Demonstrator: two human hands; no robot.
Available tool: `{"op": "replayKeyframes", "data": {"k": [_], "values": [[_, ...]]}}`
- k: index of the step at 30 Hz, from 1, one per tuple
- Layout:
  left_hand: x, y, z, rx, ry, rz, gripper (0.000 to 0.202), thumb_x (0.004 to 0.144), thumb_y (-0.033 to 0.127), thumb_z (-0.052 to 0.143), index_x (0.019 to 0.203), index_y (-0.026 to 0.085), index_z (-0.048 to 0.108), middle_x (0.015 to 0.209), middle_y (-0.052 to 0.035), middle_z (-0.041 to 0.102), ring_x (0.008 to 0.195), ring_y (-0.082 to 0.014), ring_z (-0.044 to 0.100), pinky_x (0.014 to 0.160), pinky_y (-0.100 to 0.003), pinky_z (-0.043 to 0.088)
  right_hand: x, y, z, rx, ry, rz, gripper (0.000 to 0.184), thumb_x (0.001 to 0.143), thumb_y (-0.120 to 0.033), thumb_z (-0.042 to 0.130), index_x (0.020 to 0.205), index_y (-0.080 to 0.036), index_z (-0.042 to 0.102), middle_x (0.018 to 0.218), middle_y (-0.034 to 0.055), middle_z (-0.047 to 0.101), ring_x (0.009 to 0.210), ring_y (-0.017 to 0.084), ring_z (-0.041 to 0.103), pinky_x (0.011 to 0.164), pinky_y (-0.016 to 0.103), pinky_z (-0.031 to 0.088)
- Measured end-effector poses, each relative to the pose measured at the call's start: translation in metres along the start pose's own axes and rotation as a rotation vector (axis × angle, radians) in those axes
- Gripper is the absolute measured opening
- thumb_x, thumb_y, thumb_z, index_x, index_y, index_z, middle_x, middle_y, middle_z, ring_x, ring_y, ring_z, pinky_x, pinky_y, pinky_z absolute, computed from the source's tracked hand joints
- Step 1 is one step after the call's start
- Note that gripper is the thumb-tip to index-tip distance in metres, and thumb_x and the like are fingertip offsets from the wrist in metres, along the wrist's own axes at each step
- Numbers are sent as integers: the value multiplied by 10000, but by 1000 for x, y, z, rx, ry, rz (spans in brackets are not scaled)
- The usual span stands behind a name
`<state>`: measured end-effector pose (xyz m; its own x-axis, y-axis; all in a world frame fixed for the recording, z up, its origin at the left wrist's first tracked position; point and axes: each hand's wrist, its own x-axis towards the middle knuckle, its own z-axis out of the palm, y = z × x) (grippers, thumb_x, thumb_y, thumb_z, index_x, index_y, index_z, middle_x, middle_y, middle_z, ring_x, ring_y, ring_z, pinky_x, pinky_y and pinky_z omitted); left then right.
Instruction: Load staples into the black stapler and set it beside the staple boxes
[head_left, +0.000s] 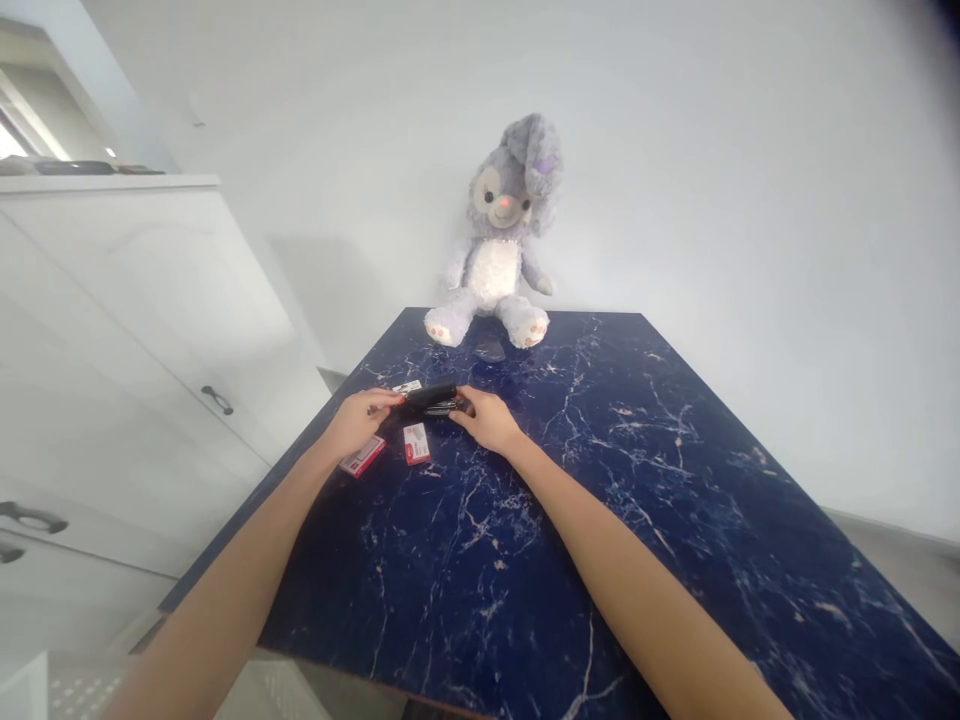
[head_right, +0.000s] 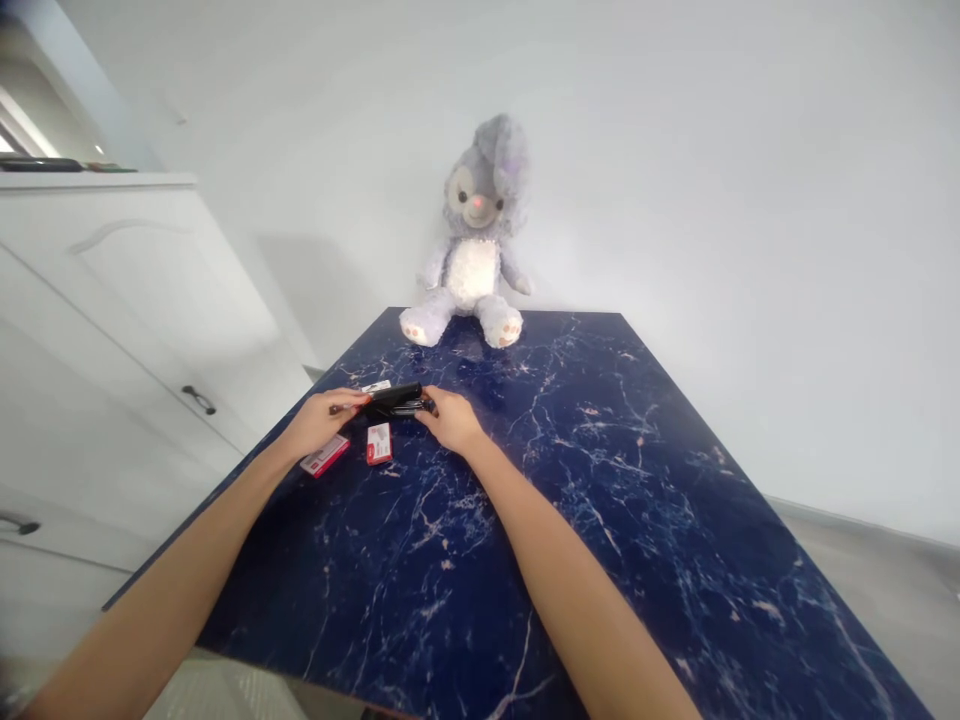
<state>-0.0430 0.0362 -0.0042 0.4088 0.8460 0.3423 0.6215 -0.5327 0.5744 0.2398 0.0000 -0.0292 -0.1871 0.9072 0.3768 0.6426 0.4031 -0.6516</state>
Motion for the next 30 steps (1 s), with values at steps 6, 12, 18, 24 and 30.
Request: {"op": "replayKeyframes", "data": {"k": [6, 12, 18, 24, 30], "values": [[-5, 24, 9, 104, 39, 20, 275, 892, 424, 647, 1036, 234, 784, 1063, -66, 771, 935, -242, 680, 873, -369, 512, -17, 2, -13, 24, 44, 39, 226, 892, -179, 672, 1114, -222, 668, 1038, 38, 764, 830, 173, 708, 844, 314, 543], [-10, 59, 28, 119, -61, 144, 248, 914, 398, 643, 1081, 273, 778, 1043, -41, 768, 841, -203, 682, 830, -333, 509, -90, 11, -76, 110, -28, 147, 286, 869, -258, 692, 1150, -232, 648, 1037, 31, 758, 859, 159, 719, 857, 323, 575], [-22, 89, 50, 97, -108, 130, 271, 915, 433, 654, 1126, 310, 772, 1000, -35, 758, 768, -180, 656, 779, -314, 514, -134, 8, -127, 15, -149, 142, 269, 894, -303, 647, 1154, -234, 652, 1008, 39, 754, 812, 172, 713, 781, 321, 587], [-17, 90, 31, 227, -85, 118, 336, 929, 492, 581, 1091, 272, 775, 1089, -54, 771, 957, -256, 682, 916, -375, 504, -137, 7, -143, -208, -201, 54, 259, 920, -263, 596, 1173, -264, 654, 1024, 27, 755, 809, 176, 714, 736, 312, 567], [-10, 76, 7, 445, -21, -8, 314, 905, 467, 556, 974, 253, 775, 968, -50, 782, 837, -255, 692, 806, -342, 505, -140, 16, -132, -393, -40, 138, 283, 904, -248, 578, 1175, -277, 656, 1079, 25, 761, 785, 194, 717, 687, 319, 549]]}}
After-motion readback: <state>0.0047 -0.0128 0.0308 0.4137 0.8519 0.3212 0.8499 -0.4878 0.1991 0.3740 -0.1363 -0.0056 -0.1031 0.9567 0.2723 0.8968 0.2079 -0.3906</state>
